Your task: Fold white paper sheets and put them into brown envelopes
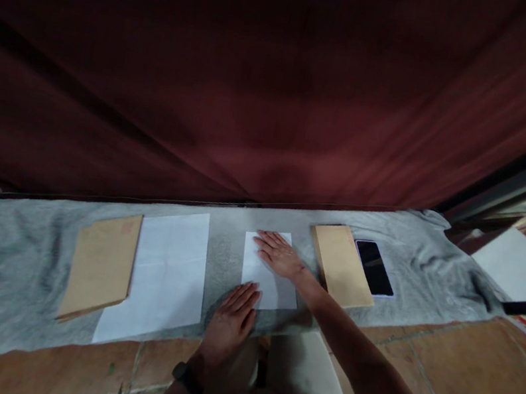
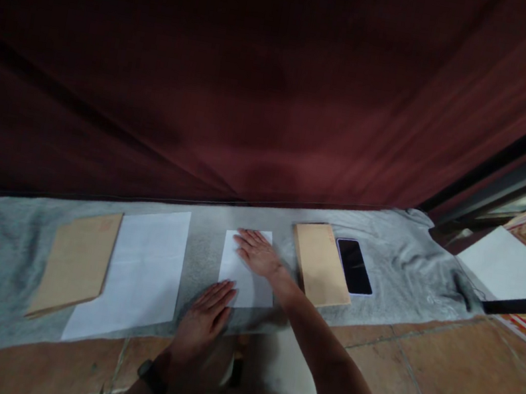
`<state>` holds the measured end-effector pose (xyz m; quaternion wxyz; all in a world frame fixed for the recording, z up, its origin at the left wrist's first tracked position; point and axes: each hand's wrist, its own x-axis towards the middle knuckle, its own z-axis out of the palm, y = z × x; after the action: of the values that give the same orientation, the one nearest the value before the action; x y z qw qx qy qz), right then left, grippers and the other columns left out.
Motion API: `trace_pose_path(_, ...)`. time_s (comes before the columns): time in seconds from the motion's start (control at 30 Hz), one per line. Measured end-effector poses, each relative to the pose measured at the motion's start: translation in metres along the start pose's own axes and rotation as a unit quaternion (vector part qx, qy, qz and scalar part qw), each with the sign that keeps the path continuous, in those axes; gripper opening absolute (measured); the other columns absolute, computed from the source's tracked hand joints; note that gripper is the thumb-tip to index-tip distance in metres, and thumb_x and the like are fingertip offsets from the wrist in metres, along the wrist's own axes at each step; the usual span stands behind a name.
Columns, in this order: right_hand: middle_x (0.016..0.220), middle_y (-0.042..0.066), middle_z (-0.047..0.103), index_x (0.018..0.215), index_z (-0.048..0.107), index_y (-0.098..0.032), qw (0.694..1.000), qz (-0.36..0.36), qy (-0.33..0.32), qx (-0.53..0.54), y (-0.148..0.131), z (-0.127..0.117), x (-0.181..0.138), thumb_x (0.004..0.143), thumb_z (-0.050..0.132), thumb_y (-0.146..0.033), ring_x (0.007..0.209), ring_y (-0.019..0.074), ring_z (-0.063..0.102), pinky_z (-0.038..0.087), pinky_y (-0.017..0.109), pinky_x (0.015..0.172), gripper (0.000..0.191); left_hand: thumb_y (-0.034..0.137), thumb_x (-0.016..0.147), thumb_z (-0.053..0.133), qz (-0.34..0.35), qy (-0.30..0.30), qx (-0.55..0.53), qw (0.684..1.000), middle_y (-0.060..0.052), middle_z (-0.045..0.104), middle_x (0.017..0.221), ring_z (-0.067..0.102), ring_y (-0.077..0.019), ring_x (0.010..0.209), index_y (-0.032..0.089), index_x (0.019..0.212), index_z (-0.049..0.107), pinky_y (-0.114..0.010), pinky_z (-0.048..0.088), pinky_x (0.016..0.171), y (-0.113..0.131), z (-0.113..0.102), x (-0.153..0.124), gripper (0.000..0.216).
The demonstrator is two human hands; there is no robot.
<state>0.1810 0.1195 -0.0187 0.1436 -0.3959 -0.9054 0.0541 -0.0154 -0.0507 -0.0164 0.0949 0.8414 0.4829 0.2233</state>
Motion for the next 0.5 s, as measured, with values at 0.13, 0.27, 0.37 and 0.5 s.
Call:
trace_pose_path(0.13, 0.159, 0.007, 0.046, 0.148, 0.052, -0.017, 0.999, 0.051, 0.001, -0.002, 0.005, -0.007, 0.001, 0.108, 0.043, -0.031, 0.146, 0.0215, 0.044, 0.030, 0.041, 0.125, 0.044, 0.024, 0.099, 0.050, -0.003, 0.002, 0.000, 1.000, -0.008, 0.060, 0.147, 0.055, -0.0233, 0.138, 0.021, 0.141, 0.059, -0.047, 0.047, 0.116, 0.002, -0.001, 0.001, 0.043)
trace_pose_path(0.27, 0.160, 0.009, 0.045, 0.149, 0.051, -0.015, 0.995, 0.089, 0.038, 0.001, -0.024, -0.012, -0.027, 0.106, 0.041, -0.026, 0.147, 0.0235, 0.041, 0.029, 0.045, 0.126, 0.046, 0.025, 0.100, 0.049, -0.002, 0.002, 0.008, 1.000, -0.009, 0.060, 0.146, 0.055, -0.0235, 0.137, 0.019, 0.140, 0.059, -0.047, 0.048, 0.115, 0.003, -0.003, 0.002, 0.042)
trace_pose_path(0.37, 0.163, 0.007, 0.039, 0.152, 0.047, -0.019, 0.996, 0.080, 0.046, 0.002, -0.057, -0.009, -0.066, 0.105, 0.044, -0.028, 0.150, 0.0247, 0.036, 0.029, 0.049, 0.126, 0.049, 0.025, 0.102, 0.045, -0.017, 0.005, 0.004, 1.000, -0.009, 0.063, 0.144, 0.058, -0.0229, 0.135, 0.019, 0.139, 0.060, -0.046, 0.049, 0.114, 0.005, -0.003, 0.003, 0.040)
trace_pose_path(0.5, 0.161, 0.011, 0.041, 0.154, 0.045, -0.017, 0.995, 0.094, 0.044, -0.012, -0.083, -0.002, -0.107, 0.103, 0.045, -0.028, 0.149, 0.0265, 0.038, 0.030, 0.051, 0.124, 0.051, 0.027, 0.105, 0.039, -0.056, 0.027, 0.001, 0.998, -0.010, 0.060, 0.147, 0.054, -0.0241, 0.138, 0.019, 0.145, 0.054, -0.049, 0.047, 0.116, 0.015, 0.002, 0.017, 0.044)
